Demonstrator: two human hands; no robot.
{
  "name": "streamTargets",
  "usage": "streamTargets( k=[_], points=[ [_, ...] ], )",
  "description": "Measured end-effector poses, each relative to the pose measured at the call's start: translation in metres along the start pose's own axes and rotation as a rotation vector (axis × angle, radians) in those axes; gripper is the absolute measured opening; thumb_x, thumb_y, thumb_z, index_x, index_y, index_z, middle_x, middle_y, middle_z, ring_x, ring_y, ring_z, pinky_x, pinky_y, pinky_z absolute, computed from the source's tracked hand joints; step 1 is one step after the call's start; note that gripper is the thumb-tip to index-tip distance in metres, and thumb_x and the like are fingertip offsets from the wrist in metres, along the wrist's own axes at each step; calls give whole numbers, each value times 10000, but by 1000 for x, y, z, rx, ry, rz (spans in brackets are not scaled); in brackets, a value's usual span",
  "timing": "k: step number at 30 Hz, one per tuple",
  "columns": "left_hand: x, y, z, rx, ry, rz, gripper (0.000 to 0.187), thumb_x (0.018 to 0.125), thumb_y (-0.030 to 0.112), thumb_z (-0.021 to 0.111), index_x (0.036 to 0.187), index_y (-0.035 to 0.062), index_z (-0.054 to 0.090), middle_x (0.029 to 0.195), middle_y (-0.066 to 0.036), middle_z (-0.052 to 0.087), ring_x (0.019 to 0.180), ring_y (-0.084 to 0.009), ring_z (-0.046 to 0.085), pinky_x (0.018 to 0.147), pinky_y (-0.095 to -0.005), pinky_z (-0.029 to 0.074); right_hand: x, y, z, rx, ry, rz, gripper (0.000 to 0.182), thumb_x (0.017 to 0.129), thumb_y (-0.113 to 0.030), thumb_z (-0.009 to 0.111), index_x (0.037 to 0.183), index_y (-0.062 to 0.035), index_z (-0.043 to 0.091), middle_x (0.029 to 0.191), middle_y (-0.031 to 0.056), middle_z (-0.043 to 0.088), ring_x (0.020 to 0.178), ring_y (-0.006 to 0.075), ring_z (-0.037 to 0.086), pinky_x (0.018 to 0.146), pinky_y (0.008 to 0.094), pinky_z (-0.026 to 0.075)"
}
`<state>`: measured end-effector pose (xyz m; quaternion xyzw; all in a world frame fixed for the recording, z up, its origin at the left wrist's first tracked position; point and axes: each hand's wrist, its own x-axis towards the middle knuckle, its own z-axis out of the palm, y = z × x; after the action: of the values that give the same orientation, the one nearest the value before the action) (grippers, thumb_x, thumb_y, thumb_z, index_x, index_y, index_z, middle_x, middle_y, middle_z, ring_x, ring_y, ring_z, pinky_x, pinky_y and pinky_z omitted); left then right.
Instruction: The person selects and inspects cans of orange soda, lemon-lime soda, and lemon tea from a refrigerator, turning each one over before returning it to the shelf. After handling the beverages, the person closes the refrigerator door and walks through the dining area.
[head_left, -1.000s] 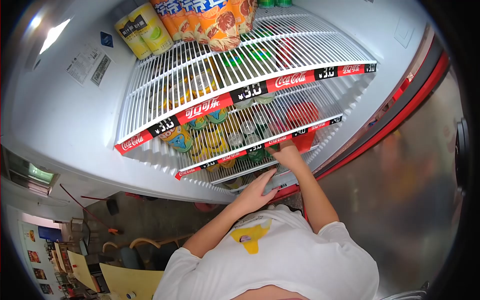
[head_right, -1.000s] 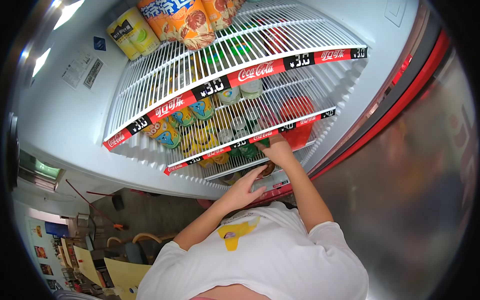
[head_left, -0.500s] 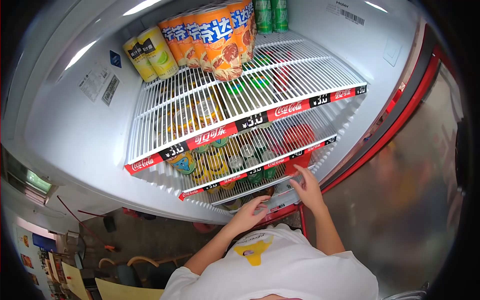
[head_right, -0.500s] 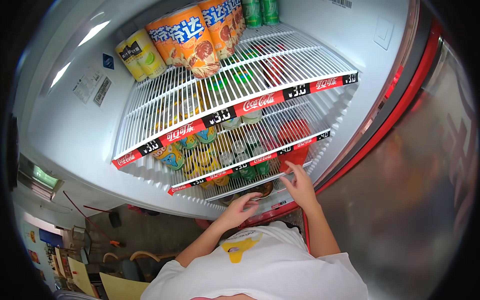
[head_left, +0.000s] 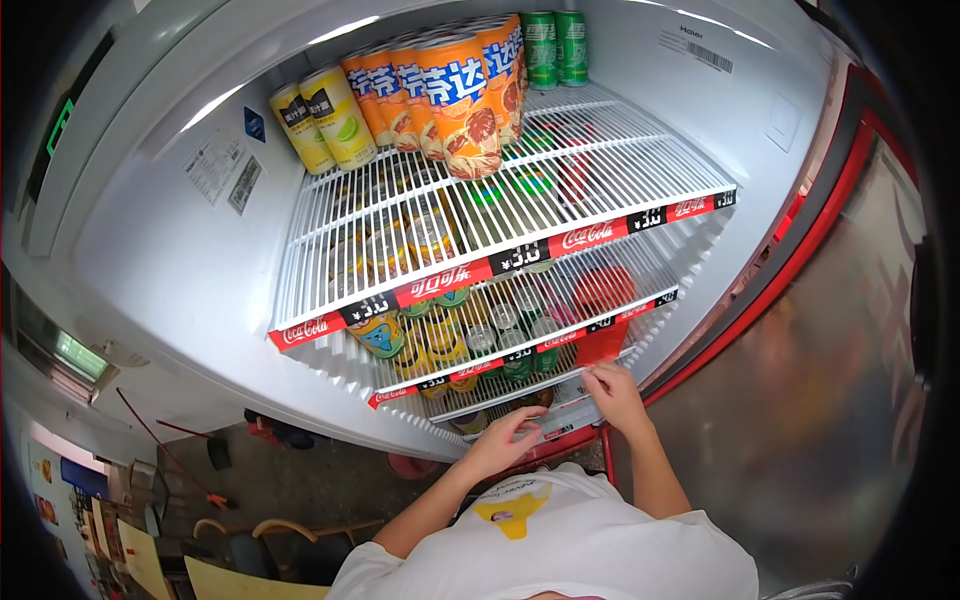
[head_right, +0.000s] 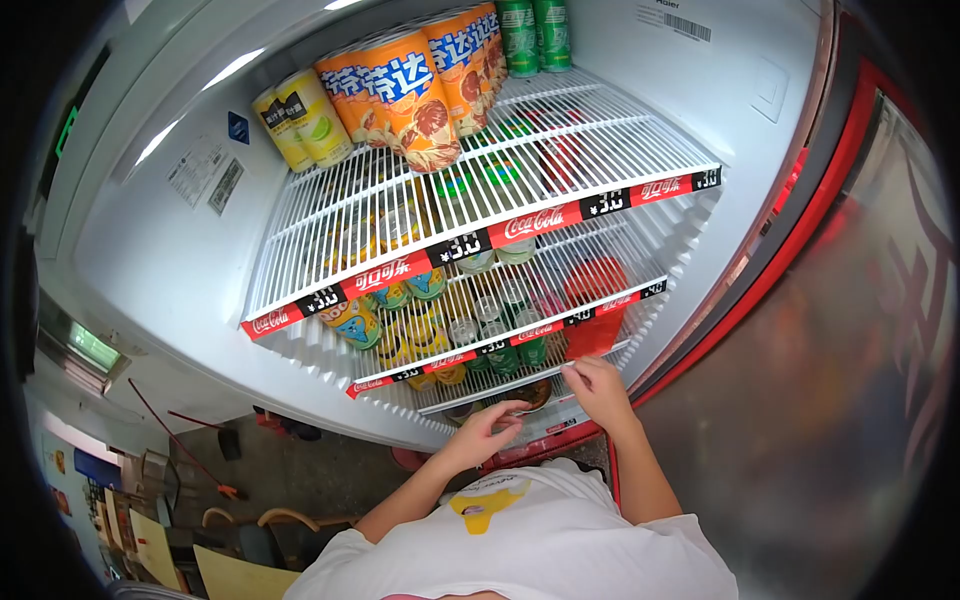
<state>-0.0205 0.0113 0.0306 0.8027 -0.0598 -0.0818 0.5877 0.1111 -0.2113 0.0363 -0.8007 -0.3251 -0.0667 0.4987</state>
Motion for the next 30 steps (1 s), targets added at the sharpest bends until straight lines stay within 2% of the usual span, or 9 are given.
streamTargets(
  k=[6,10,12,16,21,23,25,26,30],
  points=[
    [-5,-9,-3,-5,17,2,425,951,142,596,1355,29,527,1316,-104,615,1111,-200,645,965,-333,511,-3,0,6,113,-78,329,457,1028,-228,516,658,39,501,550,103,468,505,199,405,536,366,366],
    [-6,-14,-5,-32,18,8,403,958,121,582,1344,19,530,1310,-91,619,1110,-184,631,994,-325,494,-1,-4,9,152,-120,269,454,1040,-239,486,684,40,520,588,105,501,526,200,443,547,369,382],
    [-7,-17,-6,-43,19,-6,401,956,115,582,1342,16,531,1311,-91,619,1111,-182,630,995,-324,492,-3,-1,12,170,-122,169,333,1020,-173,480,780,33,586,669,190,542,579,327,522,578,407,414],
    [-10,-17,-9,-55,22,-30,400,951,103,584,1337,12,534,1314,-91,618,1101,-173,629,989,-321,493,-2,-4,12,91,-170,190,260,1026,-150,449,893,10,604,722,208,568,622,373,544,600,414,425],
    [-13,-23,-11,-62,43,-35,411,943,93,598,1340,8,531,1303,-87,622,1085,-160,626,981,-313,492,-4,-2,17,53,15,179,204,1037,-110,409,1022,-14,588,694,190,555,630,403,550,641,434,462],
    [-12,-27,-9,-69,91,-6,389,930,109,609,1304,21,548,1255,-102,640,1057,-194,657,915,-325,518,0,4,12,88,-117,338,174,989,-20,419,1037,-11,586,758,185,552,711,386,586,695,409,486],
    [-12,-29,-8,-63,127,14,414,933,127,636,1322,27,539,1258,-113,629,1091,-210,643,926,-339,517,3,12,15,-4,17,-96,220,898,74,432,1046,-5,575,875,184,542,814,339,601,755,372,492],
    [-12,-28,-8,-35,159,12,439,929,131,645,1340,31,526,1270,-125,615,1115,-219,632,931,-341,516,1,22,14,-15,-24,-88,292,815,110,464,1068,7,568,1019,180,546,884,311,590,799,363,483],
    [-10,-28,-9,74,242,4,580,910,136,669,1432,41,434,1383,-153,502,1207,-246,568,977,-359,488,7,12,23,-1,31,123,354,832,40,558,1184,0,551,1127,179,554,905,316,607,839,373,487]
  ],
)
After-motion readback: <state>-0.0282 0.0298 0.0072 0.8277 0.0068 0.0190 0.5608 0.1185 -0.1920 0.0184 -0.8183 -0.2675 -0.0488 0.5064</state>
